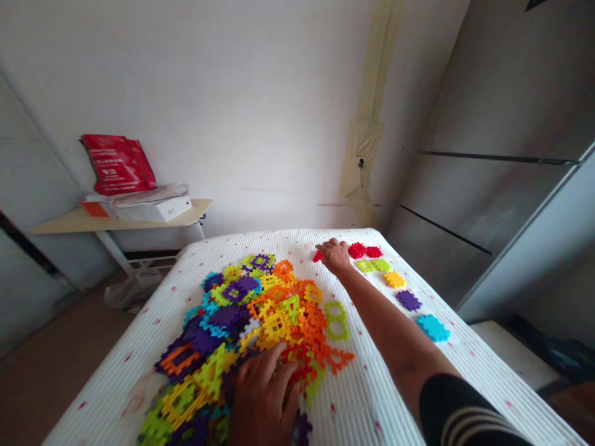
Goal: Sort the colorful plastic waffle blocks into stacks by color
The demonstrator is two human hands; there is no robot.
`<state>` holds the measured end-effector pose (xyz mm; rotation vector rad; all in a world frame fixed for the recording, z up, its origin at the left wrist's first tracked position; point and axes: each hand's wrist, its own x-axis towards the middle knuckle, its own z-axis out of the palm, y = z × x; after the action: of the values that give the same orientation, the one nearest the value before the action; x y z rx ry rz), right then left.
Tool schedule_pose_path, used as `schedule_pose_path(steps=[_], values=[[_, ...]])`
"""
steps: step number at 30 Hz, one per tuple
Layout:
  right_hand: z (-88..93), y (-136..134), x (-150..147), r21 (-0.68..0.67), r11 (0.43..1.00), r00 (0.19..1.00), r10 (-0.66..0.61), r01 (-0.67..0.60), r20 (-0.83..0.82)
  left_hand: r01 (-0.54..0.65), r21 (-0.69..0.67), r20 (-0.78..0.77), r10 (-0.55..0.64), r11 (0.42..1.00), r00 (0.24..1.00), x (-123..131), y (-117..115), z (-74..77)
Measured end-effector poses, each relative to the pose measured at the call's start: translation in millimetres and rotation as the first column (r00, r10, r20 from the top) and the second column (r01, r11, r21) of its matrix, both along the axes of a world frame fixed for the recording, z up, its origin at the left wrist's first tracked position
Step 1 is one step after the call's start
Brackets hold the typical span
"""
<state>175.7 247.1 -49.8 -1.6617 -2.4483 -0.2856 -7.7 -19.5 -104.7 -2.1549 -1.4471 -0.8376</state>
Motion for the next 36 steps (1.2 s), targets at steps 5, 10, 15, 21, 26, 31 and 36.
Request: schedule_pose_path(steps=[5, 10, 15, 21, 26, 31, 36], values=[[-1.6, 15.1, -8.2, -0.071, 0.995, 0.991, 0.072, -0.064, 0.11, 0.001, -0.015, 0.033, -0.001, 1.0, 0.999, 2.0, -0.4, -0.8], [-7.4, 27.4, -14.5, -0.09, 0.996, 0.986, 0.042, -0.028, 0.163, 0.007, -0.04, 0.052, -0.005, 0.999, 0.999, 0.8, -0.9, 0.7], [-11.8, 38.0, -16.1, -0.091, 0.996, 0.983, 0.02, -0.003, 0.183, 0.009, -0.048, 0.009, -0.008, 0.999, 1.0, -2.7, 0.1, -1.6], [-11.2, 40.4, -17.5, -0.091, 0.996, 0.979, 0.024, -0.005, 0.203, 0.022, -0.068, 0.033, -0.02, 0.997, 0.999, -3.6, -0.5, -3.7], [0.1, 26.7, -21.4, -0.068, 0.998, 0.984, 0.03, -0.019, 0.174, 0.022, -0.124, 0.148, -0.003, 0.992, 0.989, 0.4, -4.2, 2.4], [15.4, -14.8, -21.6, 0.018, 0.994, 0.991, 0.107, -0.108, 0.082, 0.088, -0.059, 0.361, -0.061, 0.994, 0.931, -4.3, -12.3, 10.2], [3.9, -87.0, -0.9, 0.081, 0.93, 0.925, 0.367, -0.36, -0.099, 0.109, -0.02, 0.439, -0.09, 0.994, 0.894, -10.9, -16.9, 22.0]])
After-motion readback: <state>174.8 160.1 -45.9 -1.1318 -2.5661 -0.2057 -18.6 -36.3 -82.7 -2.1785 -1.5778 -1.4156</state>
